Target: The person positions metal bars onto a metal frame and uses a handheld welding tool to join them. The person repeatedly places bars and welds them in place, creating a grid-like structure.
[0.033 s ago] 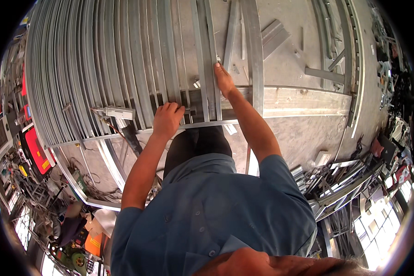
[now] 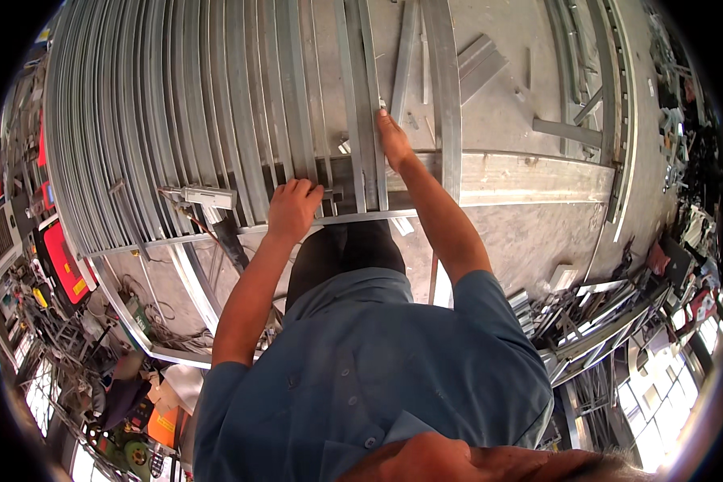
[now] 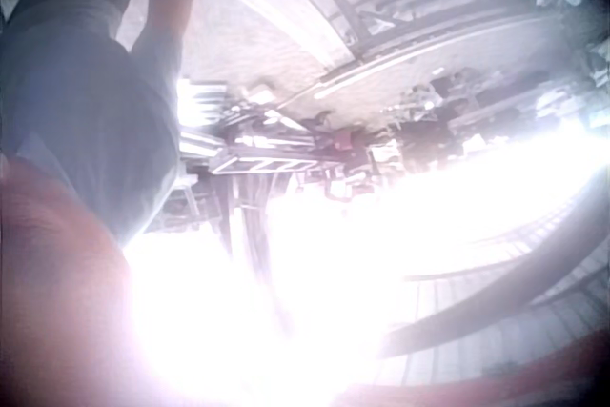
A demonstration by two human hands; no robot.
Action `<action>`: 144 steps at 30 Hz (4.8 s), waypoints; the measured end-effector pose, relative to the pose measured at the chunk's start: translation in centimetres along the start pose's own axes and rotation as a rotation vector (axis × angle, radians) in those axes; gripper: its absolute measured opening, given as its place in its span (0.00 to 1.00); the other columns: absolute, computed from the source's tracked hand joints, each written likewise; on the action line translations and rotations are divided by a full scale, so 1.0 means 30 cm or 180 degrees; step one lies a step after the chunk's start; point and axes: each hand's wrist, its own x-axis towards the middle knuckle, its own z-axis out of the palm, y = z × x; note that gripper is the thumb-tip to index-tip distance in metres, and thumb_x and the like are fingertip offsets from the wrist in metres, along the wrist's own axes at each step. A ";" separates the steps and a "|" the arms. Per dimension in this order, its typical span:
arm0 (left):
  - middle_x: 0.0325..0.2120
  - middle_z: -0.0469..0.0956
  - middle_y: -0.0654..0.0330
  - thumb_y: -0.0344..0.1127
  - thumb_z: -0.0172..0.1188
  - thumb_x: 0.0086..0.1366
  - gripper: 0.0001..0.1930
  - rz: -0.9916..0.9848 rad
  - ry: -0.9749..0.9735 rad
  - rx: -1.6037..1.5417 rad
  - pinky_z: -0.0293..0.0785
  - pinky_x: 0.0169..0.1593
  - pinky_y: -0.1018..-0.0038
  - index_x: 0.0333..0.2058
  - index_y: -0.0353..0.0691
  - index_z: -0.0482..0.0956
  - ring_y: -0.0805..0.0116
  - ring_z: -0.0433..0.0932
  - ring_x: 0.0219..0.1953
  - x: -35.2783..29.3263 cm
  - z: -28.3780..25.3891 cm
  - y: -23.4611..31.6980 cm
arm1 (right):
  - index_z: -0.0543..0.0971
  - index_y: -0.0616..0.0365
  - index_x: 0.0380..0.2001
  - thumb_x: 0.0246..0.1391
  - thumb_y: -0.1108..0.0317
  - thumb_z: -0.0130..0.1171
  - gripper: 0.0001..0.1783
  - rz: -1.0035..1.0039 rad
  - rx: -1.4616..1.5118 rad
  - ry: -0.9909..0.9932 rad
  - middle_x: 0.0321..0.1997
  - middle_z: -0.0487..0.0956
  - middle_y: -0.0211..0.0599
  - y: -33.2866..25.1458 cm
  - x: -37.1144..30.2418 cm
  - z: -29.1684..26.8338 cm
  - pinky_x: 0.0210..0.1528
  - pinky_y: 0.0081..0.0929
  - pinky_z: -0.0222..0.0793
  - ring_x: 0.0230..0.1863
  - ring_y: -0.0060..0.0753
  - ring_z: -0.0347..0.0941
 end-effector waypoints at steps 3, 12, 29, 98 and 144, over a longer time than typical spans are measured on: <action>0.34 0.73 0.63 0.33 0.60 0.59 0.12 -0.0012 0.0074 0.0058 0.72 0.44 0.62 0.42 0.46 0.84 0.60 0.74 0.42 -0.014 0.009 -0.002 | 0.59 0.64 0.72 0.68 0.33 0.41 0.47 0.0231 0.0475 -0.0200 0.71 0.67 0.46 -0.007 0.009 -0.012 0.71 0.34 0.58 0.70 0.38 0.64; 0.34 0.74 0.63 0.32 0.60 0.57 0.13 -0.0031 0.0179 0.0079 0.73 0.45 0.63 0.41 0.46 0.84 0.60 0.75 0.42 0.005 0.002 0.003 | 0.57 0.68 0.72 0.69 0.35 0.42 0.47 -0.0004 0.0287 0.0043 0.75 0.61 0.47 0.030 0.012 0.028 0.76 0.31 0.47 0.75 0.38 0.56; 0.34 0.75 0.62 0.35 0.67 0.55 0.14 -0.0049 0.0022 -0.0077 0.73 0.44 0.60 0.42 0.45 0.83 0.57 0.75 0.41 0.097 -0.054 -0.019 | 0.53 0.69 0.73 0.66 0.29 0.40 0.53 -0.0415 -0.0462 -0.0039 0.74 0.60 0.61 0.006 0.005 0.068 0.75 0.35 0.50 0.76 0.51 0.55; 0.42 0.83 0.50 0.22 0.60 0.45 0.42 -0.1576 0.1171 -0.2492 0.79 0.45 0.71 0.65 0.30 0.66 0.66 0.83 0.43 -0.804 -0.549 0.514 | 0.74 0.64 0.58 0.55 0.59 0.70 0.32 0.0068 -0.0572 -0.4579 0.54 0.81 0.43 0.198 -1.227 0.452 0.57 0.33 0.72 0.54 0.33 0.77; 0.42 0.82 0.44 0.42 0.62 0.68 0.25 -0.1828 0.0558 -0.2327 0.79 0.43 0.59 0.58 0.34 0.72 0.40 0.82 0.43 -0.601 -0.101 0.561 | 0.78 0.66 0.50 0.55 0.65 0.66 0.22 0.1005 0.0072 -0.3084 0.48 0.83 0.40 0.421 -1.293 0.243 0.57 0.31 0.70 0.53 0.32 0.77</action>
